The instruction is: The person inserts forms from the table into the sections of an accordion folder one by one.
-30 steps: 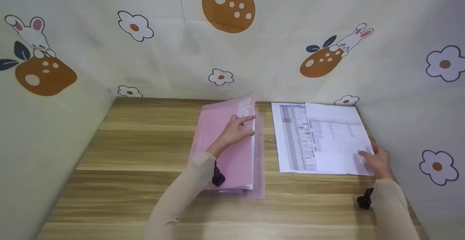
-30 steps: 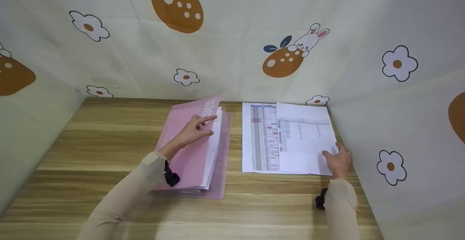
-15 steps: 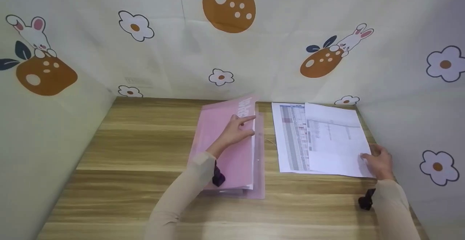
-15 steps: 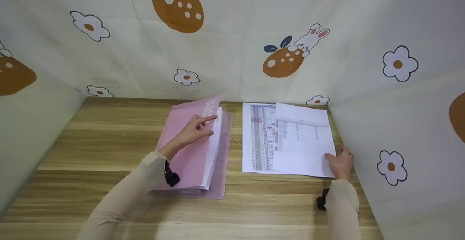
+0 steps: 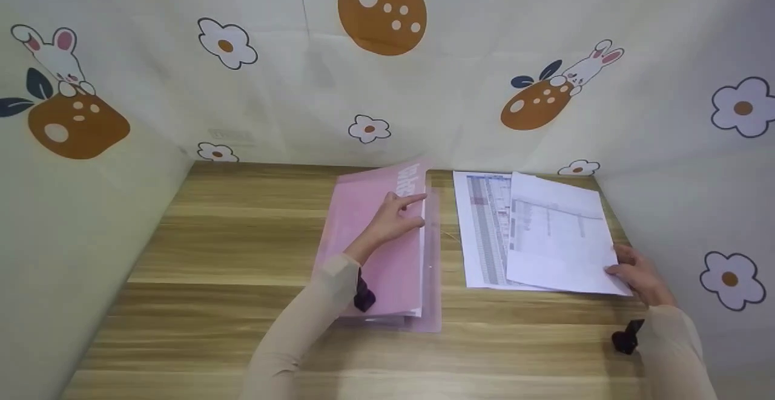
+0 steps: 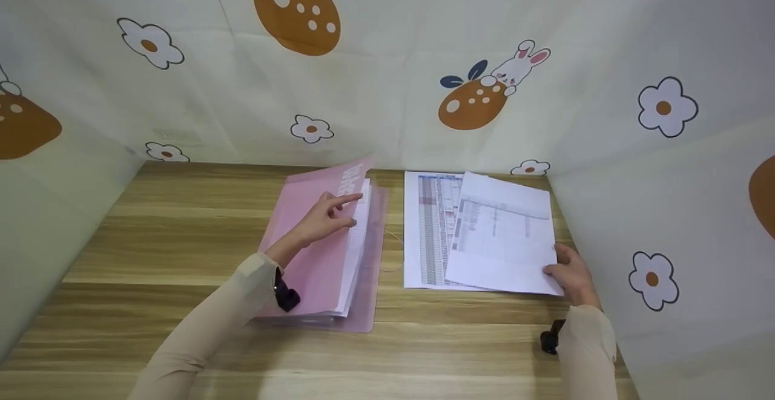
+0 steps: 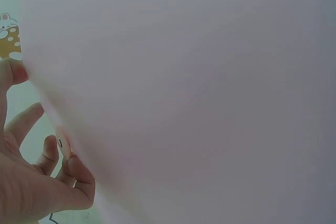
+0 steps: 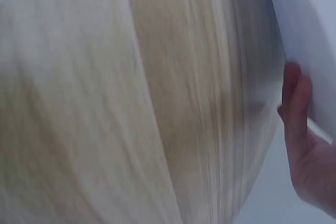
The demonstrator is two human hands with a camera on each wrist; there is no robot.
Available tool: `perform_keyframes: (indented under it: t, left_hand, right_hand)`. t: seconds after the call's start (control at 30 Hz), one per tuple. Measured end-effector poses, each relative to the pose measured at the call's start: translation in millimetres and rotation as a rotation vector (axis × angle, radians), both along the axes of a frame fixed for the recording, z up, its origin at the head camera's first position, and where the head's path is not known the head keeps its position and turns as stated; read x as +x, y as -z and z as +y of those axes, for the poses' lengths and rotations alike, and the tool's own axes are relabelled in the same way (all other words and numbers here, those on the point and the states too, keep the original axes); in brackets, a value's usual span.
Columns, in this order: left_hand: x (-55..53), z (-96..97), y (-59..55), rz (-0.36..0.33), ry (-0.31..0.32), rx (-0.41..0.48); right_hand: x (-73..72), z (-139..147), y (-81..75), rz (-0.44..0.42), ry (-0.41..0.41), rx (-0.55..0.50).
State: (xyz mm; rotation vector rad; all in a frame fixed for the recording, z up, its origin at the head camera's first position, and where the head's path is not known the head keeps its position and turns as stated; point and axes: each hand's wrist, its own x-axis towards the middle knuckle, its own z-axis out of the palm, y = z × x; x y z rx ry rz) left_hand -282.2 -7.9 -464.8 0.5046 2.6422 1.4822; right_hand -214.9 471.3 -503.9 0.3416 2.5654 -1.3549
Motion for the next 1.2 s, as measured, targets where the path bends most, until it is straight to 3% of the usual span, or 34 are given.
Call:
perform_keyframes:
  t: [0.1,0.33,0.77,1.0,1.2]
  left_hand:
    - [-0.1,0.2,0.9,0.001,0.002,0.001]
    - [-0.6,0.1,0.8,0.009,0.0,0.0]
    - [-1.5,-0.1,0.9,0.016,-0.005,-0.01]
    - [-0.6,-0.3,0.2,0.005,0.006,-0.002]
    - [-0.1,-0.3,-0.7,-0.006,0.007,-0.008]
  right_hand:
    - [3.1,-1,-2.7,-0.013,-0.075,-0.062]
    - [2.1,-9,-3.8,0.003,-0.044,-0.117]
    - [-2.9,-22,-3.3,0.004,-0.033,-0.056]
    - [-2.6,-24,6.0,-0.006,0.047,0.057]
    - [-2.2,-24,12.8,0.07,0.135,0.045]
